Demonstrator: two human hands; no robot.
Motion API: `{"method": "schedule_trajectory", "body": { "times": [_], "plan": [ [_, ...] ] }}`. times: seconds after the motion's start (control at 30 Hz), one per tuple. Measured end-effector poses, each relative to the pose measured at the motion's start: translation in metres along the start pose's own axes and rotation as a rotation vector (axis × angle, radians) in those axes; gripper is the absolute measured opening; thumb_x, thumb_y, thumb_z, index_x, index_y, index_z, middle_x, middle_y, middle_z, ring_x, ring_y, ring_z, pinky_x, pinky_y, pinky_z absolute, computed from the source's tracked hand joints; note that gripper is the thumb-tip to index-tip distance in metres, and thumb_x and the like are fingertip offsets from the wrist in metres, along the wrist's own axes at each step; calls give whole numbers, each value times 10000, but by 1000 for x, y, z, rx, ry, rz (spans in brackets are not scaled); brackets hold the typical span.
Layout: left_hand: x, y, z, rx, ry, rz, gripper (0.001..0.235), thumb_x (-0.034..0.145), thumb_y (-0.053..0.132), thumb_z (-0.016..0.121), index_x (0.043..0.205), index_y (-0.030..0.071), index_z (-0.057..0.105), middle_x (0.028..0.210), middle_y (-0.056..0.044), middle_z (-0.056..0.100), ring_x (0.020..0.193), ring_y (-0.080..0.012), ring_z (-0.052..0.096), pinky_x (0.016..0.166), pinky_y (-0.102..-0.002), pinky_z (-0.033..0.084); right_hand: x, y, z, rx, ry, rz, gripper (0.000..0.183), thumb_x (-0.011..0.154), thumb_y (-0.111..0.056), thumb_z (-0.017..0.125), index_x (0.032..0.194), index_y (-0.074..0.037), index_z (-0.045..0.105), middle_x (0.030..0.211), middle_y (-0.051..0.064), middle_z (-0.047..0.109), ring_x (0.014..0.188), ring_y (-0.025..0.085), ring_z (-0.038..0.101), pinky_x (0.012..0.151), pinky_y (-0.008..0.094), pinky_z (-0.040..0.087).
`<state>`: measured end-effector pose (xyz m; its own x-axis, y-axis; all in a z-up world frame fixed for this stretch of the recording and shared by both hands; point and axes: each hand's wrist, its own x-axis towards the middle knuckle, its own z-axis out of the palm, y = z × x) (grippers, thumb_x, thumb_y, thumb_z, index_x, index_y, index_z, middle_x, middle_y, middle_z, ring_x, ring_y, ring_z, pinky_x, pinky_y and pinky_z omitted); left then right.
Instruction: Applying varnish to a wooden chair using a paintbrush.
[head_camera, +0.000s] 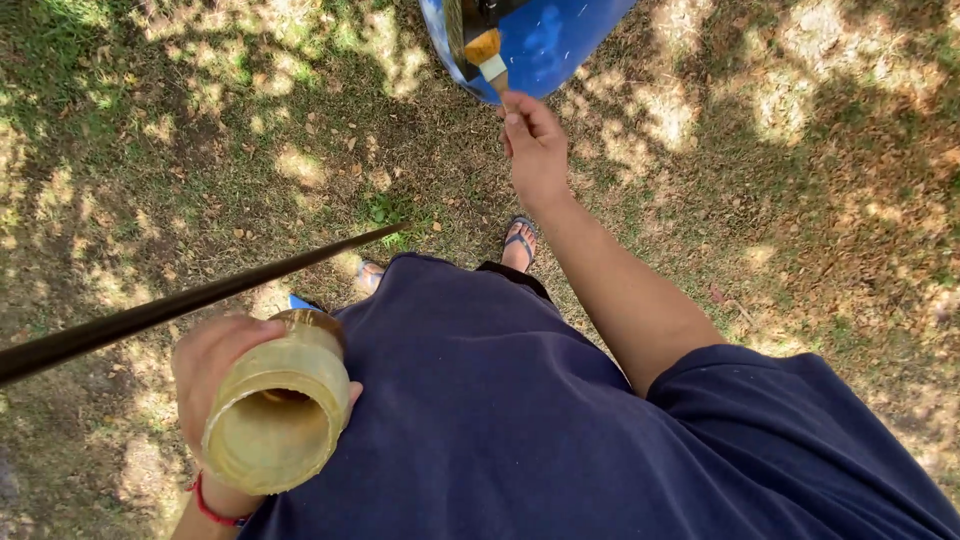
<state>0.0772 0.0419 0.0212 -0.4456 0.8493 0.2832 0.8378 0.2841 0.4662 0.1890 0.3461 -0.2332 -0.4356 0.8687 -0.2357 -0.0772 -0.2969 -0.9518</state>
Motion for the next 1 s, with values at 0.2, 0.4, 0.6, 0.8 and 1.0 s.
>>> {"method": "schedule_trajectory", "body": {
  "times": [0.2, 0.4, 0.6, 0.8, 1.0],
  "plan": [
    [-8, 10, 2, -1, 73, -54, 733, 617, 503, 876, 1065, -21, 625, 1017, -144, 653, 970, -320, 626, 991, -430, 493, 29, 16, -2, 381, -94, 283, 375, 1017, -10, 479, 1349, -151, 582, 986, -10, 741, 704, 127, 496, 656, 299, 349],
    [-21, 15, -2, 106, 17, -139, 765, 645, 530, 850, 1144, 8, 596, 1095, -157, 609, 1060, -322, 582, 1015, -414, 464, 43, 1, 19, 416, -200, 339, 237, 1045, -52, 498, 1207, -67, 671, 821, 59, 651, 648, 150, 557, 549, 274, 457],
    [-27, 13, -1, 126, 52, -115, 779, 649, 545, 853, 1143, 1, 595, 1106, -135, 606, 1064, -336, 596, 1038, -439, 484, 49, 11, 43, 262, -76, 196, 202, 1027, -31, 506, 1135, -41, 677, 693, 49, 583, 438, 119, 433, 354, 244, 326],
    [-35, 7, 1, 127, 81, -113, 785, 625, 557, 861, 1118, 3, 602, 1081, -125, 612, 1039, -324, 603, 1018, -426, 486, 45, -26, 27, 34, 189, 580, 233, 1011, -102, 548, 1199, -67, 683, 728, 19, 575, 503, 88, 433, 378, 220, 346],
    [-31, 13, -2, 108, 106, -147, 772, 622, 539, 865, 1111, -3, 615, 1066, -158, 616, 1033, -331, 613, 1007, -426, 499, 36, -58, 20, -446, 27, 414, 174, 1007, -147, 534, 1089, -108, 683, 745, 29, 655, 434, 102, 564, 351, 240, 384]
  ]
}}
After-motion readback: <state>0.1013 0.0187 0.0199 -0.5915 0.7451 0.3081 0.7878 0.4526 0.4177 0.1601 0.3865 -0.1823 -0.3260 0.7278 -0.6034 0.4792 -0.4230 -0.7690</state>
